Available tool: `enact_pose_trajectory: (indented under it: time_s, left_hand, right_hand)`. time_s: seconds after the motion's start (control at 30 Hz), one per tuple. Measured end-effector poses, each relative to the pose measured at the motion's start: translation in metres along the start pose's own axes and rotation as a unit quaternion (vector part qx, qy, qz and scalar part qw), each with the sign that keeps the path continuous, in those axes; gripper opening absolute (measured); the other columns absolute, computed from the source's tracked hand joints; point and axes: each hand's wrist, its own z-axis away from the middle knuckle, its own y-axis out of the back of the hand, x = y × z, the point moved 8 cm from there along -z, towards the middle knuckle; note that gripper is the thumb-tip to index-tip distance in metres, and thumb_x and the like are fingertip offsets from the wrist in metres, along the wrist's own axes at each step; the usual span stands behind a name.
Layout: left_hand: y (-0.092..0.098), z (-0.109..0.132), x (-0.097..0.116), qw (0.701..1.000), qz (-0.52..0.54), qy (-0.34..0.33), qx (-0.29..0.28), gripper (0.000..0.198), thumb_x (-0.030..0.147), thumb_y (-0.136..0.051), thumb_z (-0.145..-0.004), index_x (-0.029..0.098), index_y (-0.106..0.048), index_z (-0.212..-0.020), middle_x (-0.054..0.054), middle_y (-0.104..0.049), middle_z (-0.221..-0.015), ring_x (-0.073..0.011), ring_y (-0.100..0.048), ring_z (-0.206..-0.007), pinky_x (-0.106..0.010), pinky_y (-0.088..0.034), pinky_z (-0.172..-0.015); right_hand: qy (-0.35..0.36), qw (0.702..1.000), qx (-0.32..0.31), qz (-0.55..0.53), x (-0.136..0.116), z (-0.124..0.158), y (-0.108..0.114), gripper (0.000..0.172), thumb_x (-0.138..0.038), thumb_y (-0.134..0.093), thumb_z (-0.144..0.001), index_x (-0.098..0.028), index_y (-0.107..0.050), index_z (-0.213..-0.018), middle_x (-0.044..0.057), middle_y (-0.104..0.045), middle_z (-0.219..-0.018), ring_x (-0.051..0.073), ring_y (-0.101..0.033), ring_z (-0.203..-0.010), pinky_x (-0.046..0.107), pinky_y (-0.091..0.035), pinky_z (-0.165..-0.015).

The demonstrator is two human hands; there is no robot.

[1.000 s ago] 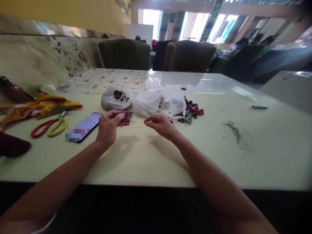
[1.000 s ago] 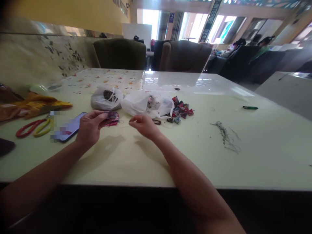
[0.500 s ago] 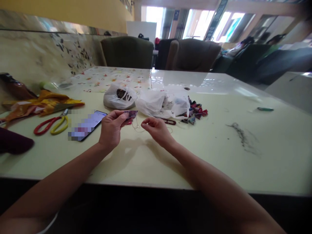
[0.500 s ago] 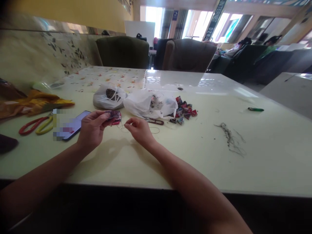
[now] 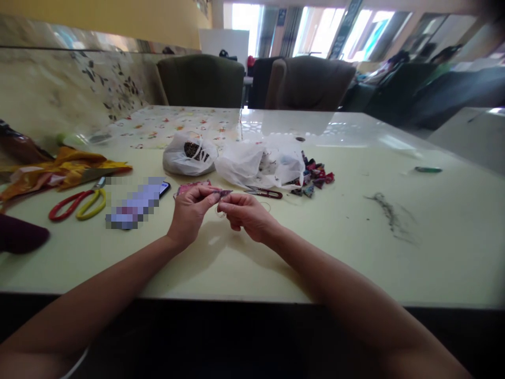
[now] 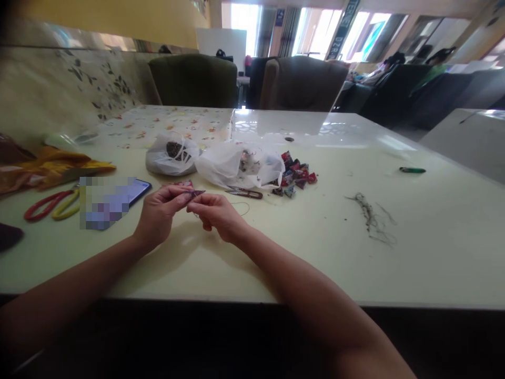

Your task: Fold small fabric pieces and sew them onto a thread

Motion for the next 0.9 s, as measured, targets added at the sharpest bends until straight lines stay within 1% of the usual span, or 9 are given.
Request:
enact_pose_trajectory:
  time_s: [0.13,0.23,0.33,0.4,0.47,0.53,0.67,0.8,0.9]
  left_hand:
    - [0.007,-0.007,-0.008,0.999,0.032,0.019,0.021,0.015,0.028,-0.085,-0.071,0.017,-0.081,-0.080,-0.008,-0.078,-0.093,-0.0225,-0.071,-0.097,-0.037,-0.056,-0.095]
    - [0.016,-0.014,-0.019,0.994,0.073,0.061,0.050,0.022,0.029,-0.086,-0.068,0.014,-0.080,-0.083,-0.010,-0.079,-0.094,-0.0209,-0.073,-0.090,-0.040,-0.057,-0.095]
    - [0.026,-0.021,-0.028,0.987,0.103,0.091,0.079,0.023,0.026,-0.087,-0.064,0.012,-0.077,-0.080,-0.010,-0.078,-0.087,-0.0195,-0.073,-0.079,-0.040,-0.060,-0.089]
    - [0.030,-0.025,-0.032,0.984,0.115,0.105,0.089,0.022,0.023,-0.086,-0.064,0.011,-0.075,-0.078,-0.010,-0.078,-0.085,-0.0203,-0.074,-0.077,-0.041,-0.061,-0.086]
    - [0.032,-0.027,-0.035,0.981,0.121,0.117,0.093,0.021,0.021,-0.084,-0.065,0.010,-0.073,-0.078,-0.011,-0.078,-0.084,-0.0213,-0.074,-0.076,-0.041,-0.062,-0.084]
    - [0.034,-0.028,-0.038,0.978,0.129,0.129,0.100,0.018,0.018,-0.082,-0.067,0.010,-0.071,-0.077,-0.011,-0.077,-0.082,-0.0213,-0.074,-0.074,-0.041,-0.063,-0.082]
    - [0.038,-0.031,-0.044,0.970,0.145,0.148,0.127,0.010,0.012,-0.077,-0.070,0.010,-0.068,-0.074,-0.009,-0.075,-0.077,-0.0194,-0.074,-0.071,-0.037,-0.063,-0.077]
    - [0.041,-0.033,-0.048,0.965,0.154,0.157,0.140,0.007,0.010,-0.075,-0.073,0.010,-0.068,-0.073,-0.009,-0.074,-0.076,-0.0189,-0.074,-0.071,-0.034,-0.063,-0.074]
    - [0.043,-0.034,-0.050,0.963,0.159,0.159,0.147,0.007,0.008,-0.074,-0.074,0.010,-0.068,-0.072,-0.009,-0.074,-0.076,-0.0184,-0.074,-0.072,-0.032,-0.062,-0.075]
  right_hand:
    - [0.027,0.998,-0.045,-0.031,-0.019,0.006,0.001,0.029,-0.041,-0.082,-0.074,-0.017,-0.065,-0.076,-0.009,-0.046,-0.053,0.003,-0.030,-0.043,0.021,-0.028,-0.043]
    - [0.071,0.996,-0.037,-0.050,-0.043,0.013,0.012,0.027,-0.038,-0.081,-0.076,-0.019,-0.062,-0.074,-0.012,-0.033,-0.046,0.003,-0.023,-0.040,0.021,-0.024,-0.042]
    - [0.131,0.989,0.012,-0.066,-0.075,0.022,0.034,0.026,-0.033,-0.080,-0.074,-0.022,-0.057,-0.072,-0.013,-0.025,-0.046,0.004,-0.019,-0.040,0.023,-0.021,-0.042]
    - [0.177,0.981,0.055,-0.060,-0.096,0.029,0.054,0.028,-0.032,-0.078,-0.074,-0.023,-0.052,-0.070,-0.012,-0.022,-0.046,0.006,-0.019,-0.041,0.024,-0.020,-0.042]
    - [0.224,0.968,0.097,-0.054,-0.115,0.036,0.075,0.030,-0.031,-0.076,-0.074,-0.023,-0.048,-0.067,-0.011,-0.021,-0.046,0.006,-0.018,-0.041,0.026,-0.019,-0.043]
    - [0.265,0.953,0.135,-0.058,-0.130,0.043,0.097,0.025,-0.029,-0.073,-0.074,-0.024,-0.050,-0.066,-0.010,-0.020,-0.046,0.007,-0.016,-0.041,0.028,-0.017,-0.044]
    - [0.312,0.924,0.209,-0.078,-0.145,0.052,0.140,0.014,-0.027,-0.065,-0.070,-0.024,-0.054,-0.063,-0.009,-0.017,-0.044,0.008,-0.012,-0.042,0.028,-0.012,-0.046]
    - [0.330,0.899,0.266,-0.107,-0.155,0.063,0.172,0.016,-0.023,-0.058,-0.072,-0.024,-0.052,-0.057,-0.009,-0.015,-0.043,0.009,-0.007,-0.044,0.031,-0.012,-0.049]
    - [0.333,0.880,0.318,-0.121,-0.160,0.073,0.188,0.023,-0.018,-0.049,-0.074,-0.024,-0.049,-0.052,-0.008,-0.014,-0.042,0.009,-0.005,-0.045,0.032,-0.011,-0.050]
